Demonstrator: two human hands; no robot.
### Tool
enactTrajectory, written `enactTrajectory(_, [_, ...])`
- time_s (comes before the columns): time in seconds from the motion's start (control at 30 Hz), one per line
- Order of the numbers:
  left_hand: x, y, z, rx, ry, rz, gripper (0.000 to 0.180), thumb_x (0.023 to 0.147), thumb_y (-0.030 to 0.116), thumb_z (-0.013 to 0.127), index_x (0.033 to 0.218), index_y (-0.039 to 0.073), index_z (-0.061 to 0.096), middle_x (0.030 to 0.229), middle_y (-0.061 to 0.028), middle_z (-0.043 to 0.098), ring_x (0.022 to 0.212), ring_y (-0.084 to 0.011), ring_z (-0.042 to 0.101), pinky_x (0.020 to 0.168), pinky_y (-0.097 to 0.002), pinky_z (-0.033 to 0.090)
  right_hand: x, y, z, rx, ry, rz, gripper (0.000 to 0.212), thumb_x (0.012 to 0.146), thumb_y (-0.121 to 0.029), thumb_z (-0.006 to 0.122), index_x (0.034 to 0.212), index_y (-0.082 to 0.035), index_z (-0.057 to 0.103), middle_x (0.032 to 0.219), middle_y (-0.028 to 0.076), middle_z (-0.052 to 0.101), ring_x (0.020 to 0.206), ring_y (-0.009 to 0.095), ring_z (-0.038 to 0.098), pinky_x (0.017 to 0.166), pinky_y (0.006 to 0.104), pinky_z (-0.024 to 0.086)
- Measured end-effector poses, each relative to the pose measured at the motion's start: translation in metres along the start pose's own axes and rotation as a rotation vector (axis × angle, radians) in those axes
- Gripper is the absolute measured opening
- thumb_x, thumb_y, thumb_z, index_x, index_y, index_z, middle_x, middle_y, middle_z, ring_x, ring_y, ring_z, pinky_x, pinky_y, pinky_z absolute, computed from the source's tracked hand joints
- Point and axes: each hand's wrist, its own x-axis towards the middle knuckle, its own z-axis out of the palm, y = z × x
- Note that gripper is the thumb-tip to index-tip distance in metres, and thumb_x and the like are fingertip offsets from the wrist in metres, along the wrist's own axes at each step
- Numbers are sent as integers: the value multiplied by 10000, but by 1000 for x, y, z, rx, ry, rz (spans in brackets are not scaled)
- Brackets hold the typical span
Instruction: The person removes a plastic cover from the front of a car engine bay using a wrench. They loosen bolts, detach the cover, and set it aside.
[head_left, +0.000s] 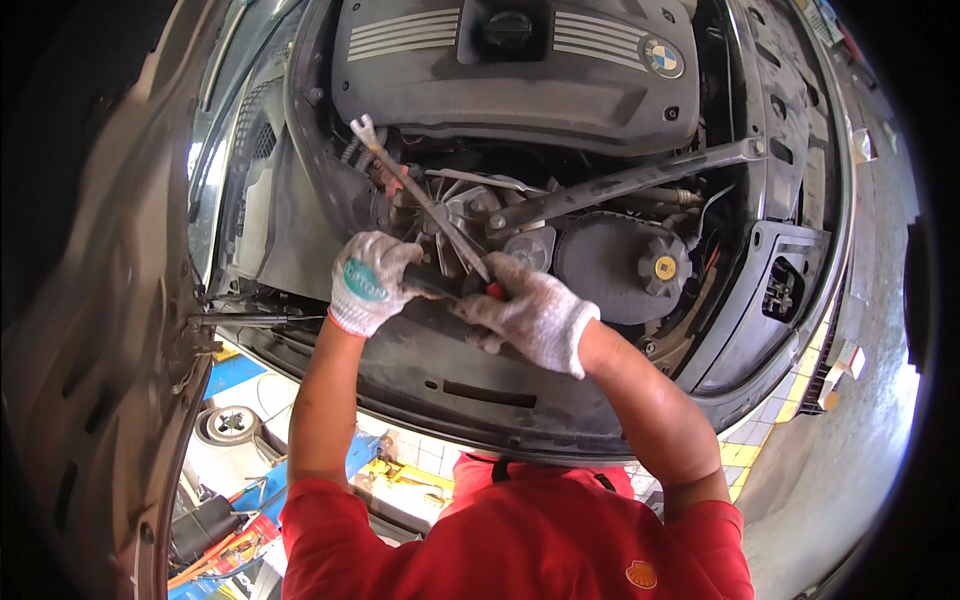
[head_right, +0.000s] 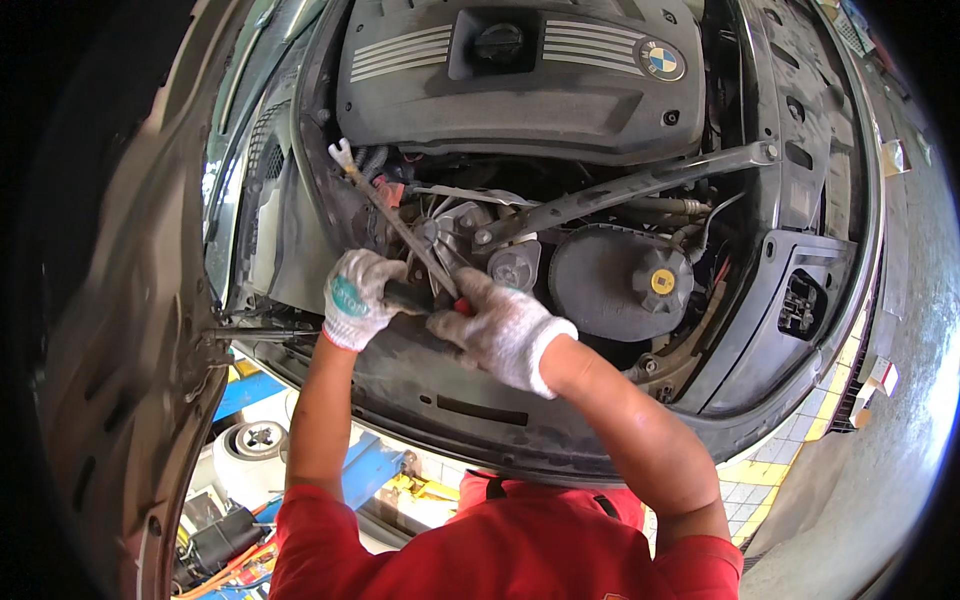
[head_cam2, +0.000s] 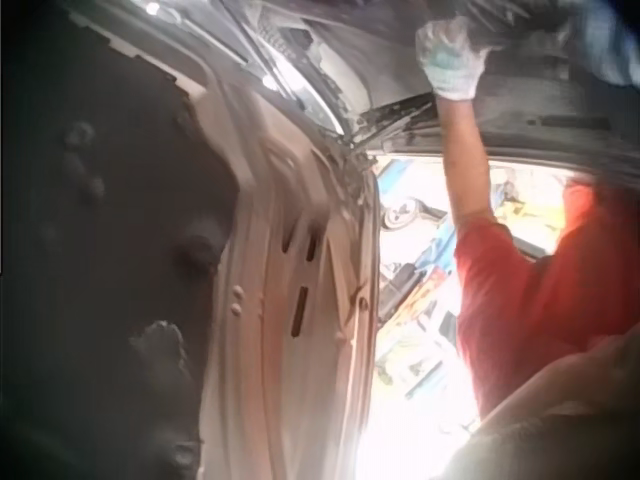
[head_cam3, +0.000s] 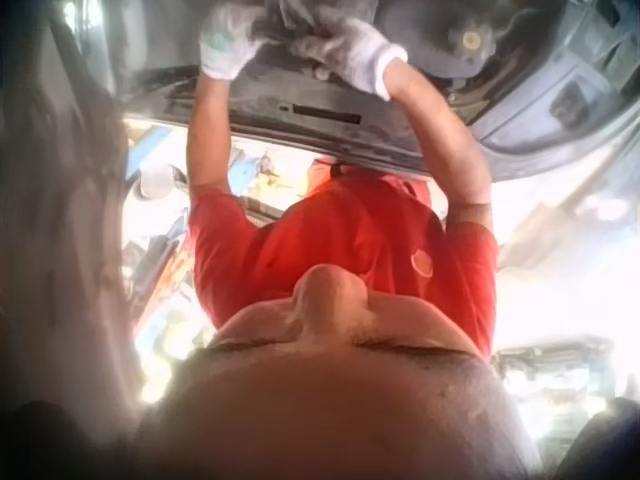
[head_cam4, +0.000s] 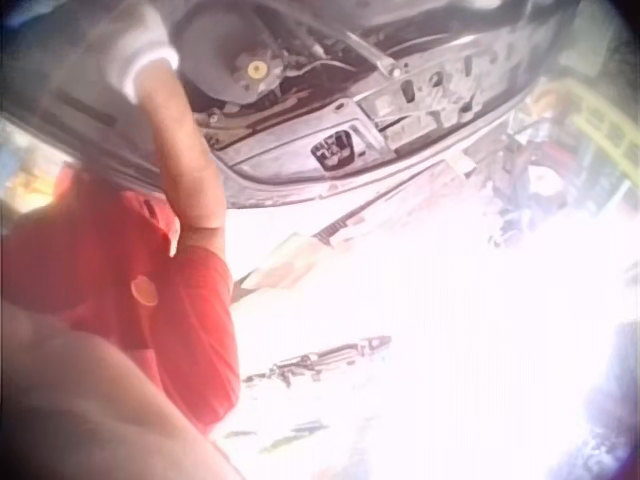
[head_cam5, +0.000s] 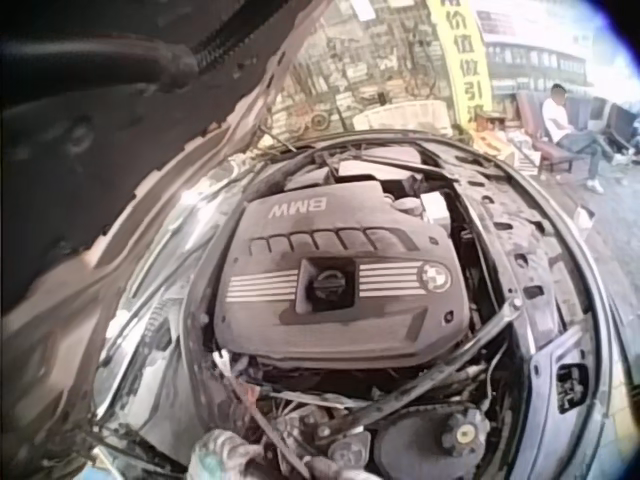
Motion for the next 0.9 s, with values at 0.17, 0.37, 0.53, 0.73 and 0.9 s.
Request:
enactTrajectory(0.17, [36, 3, -16, 4, -256, -99, 357, 753, 328, 829, 1029, 133, 712, 997, -48, 724, 995, -303, 697, 906, -427, 557, -1, 20, 0, 225, 182, -81, 259, 1021, -163, 703, 1236, -60, 602, 944, 50, 676, 744, 153, 640, 625, 293, 537])
enactTrajectory(0.37, [-1, -43, -17, 29, -284, -175, 280, 882, 326, 752, 1066, 118, 721, 1092, -98, 730, 1107, -313, 663, 1018, -436, 498, -19, 1, 18, 222, 214, -45, 219, 1007, -115, 696, 1201, -65, 606, 909, 42, 656, 667, 146, 588, 560, 295, 499])
enactTrajectory(0.53, [50, -23, -62, -1, -212, -325, 211, 807, 149, 800, 993, 90, 717, 1033, -87, 714, 1065, -327, 660, 1039, -433, 509, -29, 4, 13, 331, 187, -140, 242, 1017, -81, 672, 1241, -38, 588, 1022, 93, 715, 749, 155, 642, 613, 299, 534])
enactTrajectory(0.73, [78, -38, -91, 227, -159, 10, 256, 770, 255, 852, 963, 128, 740, 1045, -92, 718, 1146, -324, 646, 1093, -432, 470, -38, 15, -1, 67, 308, -298, 256, 1025, -133, 679, 1255, -40, 616, 1009, 86, 704, 821, 170, 612, 759, 309, 509])
enactTrajectory(0.9, [45, -4, -69, 251, 76, -567, 593, 875, 521, 785, 1231, 53, 705, 1292, -170, 680, 1246, -378, 612, 1102, -477, 472, -82, 67, -12, -288, 523, -390, 351, 994, -229, 710, 1307, -81, 647, 1111, 168, 659, 1015, 330, 617, 934, 395, 515])
